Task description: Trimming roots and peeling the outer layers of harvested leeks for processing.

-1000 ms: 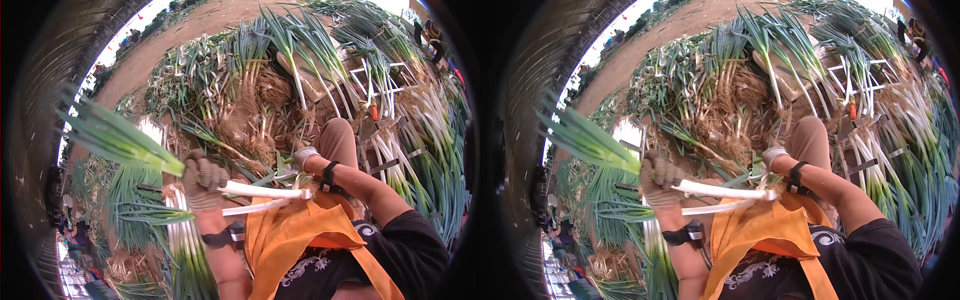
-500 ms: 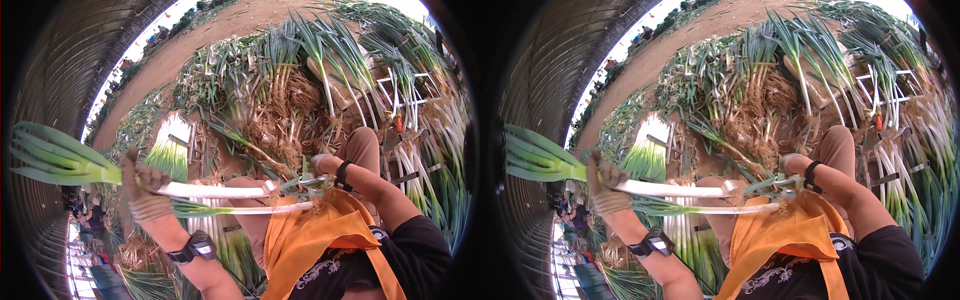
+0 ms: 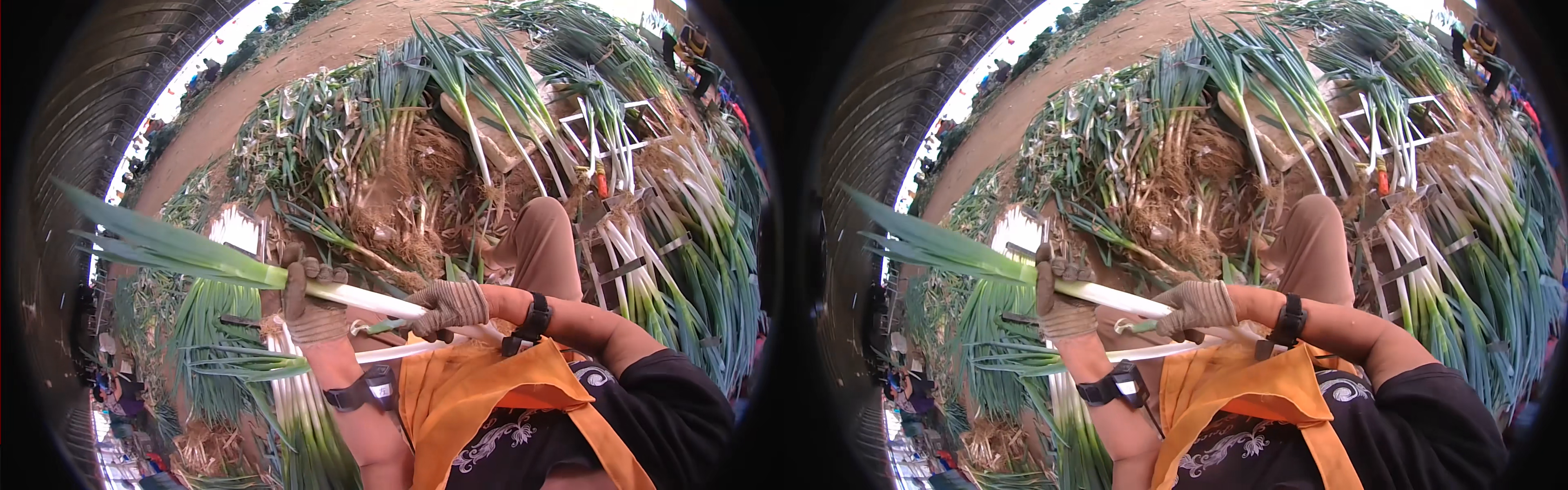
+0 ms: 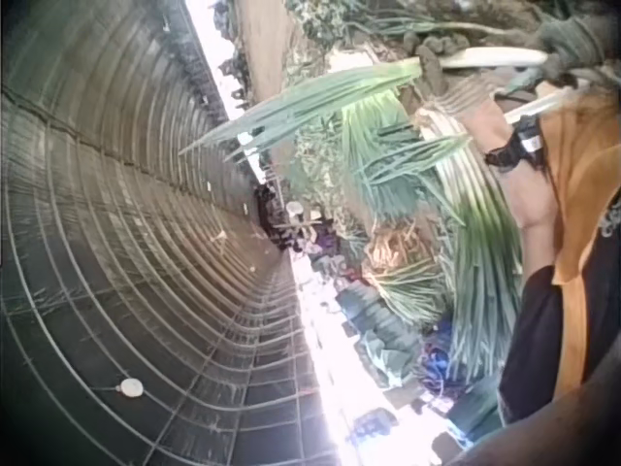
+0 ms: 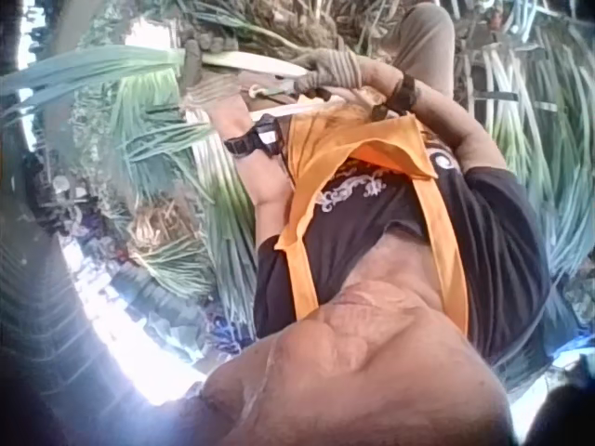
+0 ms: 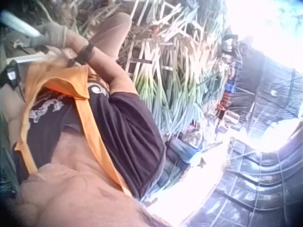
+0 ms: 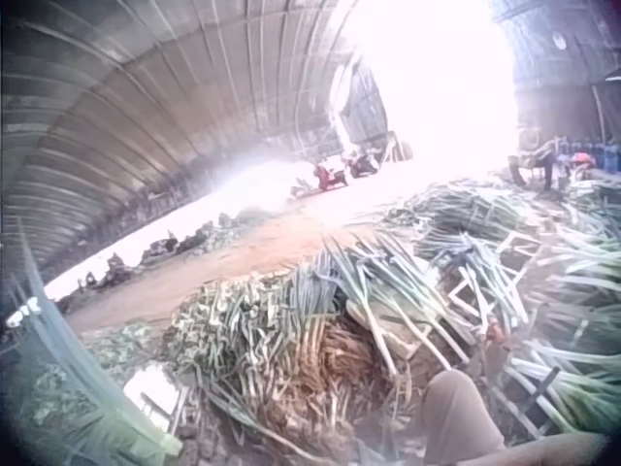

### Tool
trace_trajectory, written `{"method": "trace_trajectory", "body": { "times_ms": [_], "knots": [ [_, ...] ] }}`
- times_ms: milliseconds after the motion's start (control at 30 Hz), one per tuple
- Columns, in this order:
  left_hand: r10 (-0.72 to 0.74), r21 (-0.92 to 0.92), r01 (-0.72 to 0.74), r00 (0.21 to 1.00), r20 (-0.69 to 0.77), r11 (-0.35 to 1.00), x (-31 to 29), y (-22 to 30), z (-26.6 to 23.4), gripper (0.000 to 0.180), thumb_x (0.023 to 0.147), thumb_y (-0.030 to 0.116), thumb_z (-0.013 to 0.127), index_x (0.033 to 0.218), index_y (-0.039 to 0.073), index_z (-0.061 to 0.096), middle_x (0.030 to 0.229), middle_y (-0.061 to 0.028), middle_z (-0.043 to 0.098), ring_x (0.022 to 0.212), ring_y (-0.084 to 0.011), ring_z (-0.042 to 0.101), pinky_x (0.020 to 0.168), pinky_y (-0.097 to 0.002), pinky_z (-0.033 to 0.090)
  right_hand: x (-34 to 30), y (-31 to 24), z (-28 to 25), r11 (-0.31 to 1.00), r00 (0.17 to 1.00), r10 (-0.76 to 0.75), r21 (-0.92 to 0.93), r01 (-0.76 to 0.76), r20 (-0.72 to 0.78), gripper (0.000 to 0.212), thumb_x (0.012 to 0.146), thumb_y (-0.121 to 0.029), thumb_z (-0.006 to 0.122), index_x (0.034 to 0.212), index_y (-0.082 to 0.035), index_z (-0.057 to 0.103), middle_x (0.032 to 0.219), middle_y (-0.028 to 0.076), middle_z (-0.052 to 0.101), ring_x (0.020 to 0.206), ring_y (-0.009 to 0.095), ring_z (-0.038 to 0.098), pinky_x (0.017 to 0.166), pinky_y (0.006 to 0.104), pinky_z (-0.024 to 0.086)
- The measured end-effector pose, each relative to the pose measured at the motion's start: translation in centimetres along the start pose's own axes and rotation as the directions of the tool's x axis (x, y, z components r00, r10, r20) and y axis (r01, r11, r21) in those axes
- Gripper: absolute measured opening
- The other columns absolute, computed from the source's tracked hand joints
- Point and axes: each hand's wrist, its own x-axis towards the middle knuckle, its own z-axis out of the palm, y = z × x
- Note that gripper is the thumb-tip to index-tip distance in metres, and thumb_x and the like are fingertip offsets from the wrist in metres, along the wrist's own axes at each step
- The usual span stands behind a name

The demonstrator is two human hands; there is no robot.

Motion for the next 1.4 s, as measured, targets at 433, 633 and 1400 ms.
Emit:
{"method": "trace_trajectory", "body": {
  "times_ms": [433,633,1400],
  "knots": [
    [-0.028,0.055,0.035,0.991,-0.129,0.998,-0.7,-2.8,0.8,0.028,0.086,0.015,0.06,0.111,0.005,0.055,0.069,-0.0005,0.049,0.057,-0.0112,0.045,0.057,-0.028,0.04,-2.5,4.7,0.0,0.926,0.89,-0.293,-0.337,0.172,-0.349,0.035,0.093,-0.031,0.046,0.115,-0.006,0.057,0.076,0.004,0.061,0.066,0.012,0.055,0.061,0.029,0.046],
    [0.023,0.195,0.024,0.971,-0.237,0.98,-1.1,-3.7,1.8,0.029,0.084,0.01,0.061,0.112,0.005,0.053,0.069,-0.0012,0.051,0.057,-0.0122,0.048,0.058,-0.0303,0.042,-3.2,3.5,0.7,0.727,0.813,-0.41,-0.687,0.017,-0.414,0.021,0.09,-0.023,0.048,0.096,-0.007,0.06,0.069,0.014,0.057,0.059,0.027,0.054,0.056,0.036,0.044],
    [0.009,0.125,0.018,0.977,-0.214,0.992,-3.5,-3.2,6.1,0.029,0.082,-0.008,0.054,0.111,-0.006,0.051,0.085,-0.0092,0.058,0.07,-0.0146,0.055,0.062,-0.0252,0.048,-4.8,2.8,0.0,0.654,0.858,-0.276,-0.739,-0.161,-0.432,0.019,0.078,-0.015,0.061,0.092,-0.003,0.067,0.066,0.013,0.064,0.056,0.008,0.058,0.055,0.0262,0.048]
  ]
}}
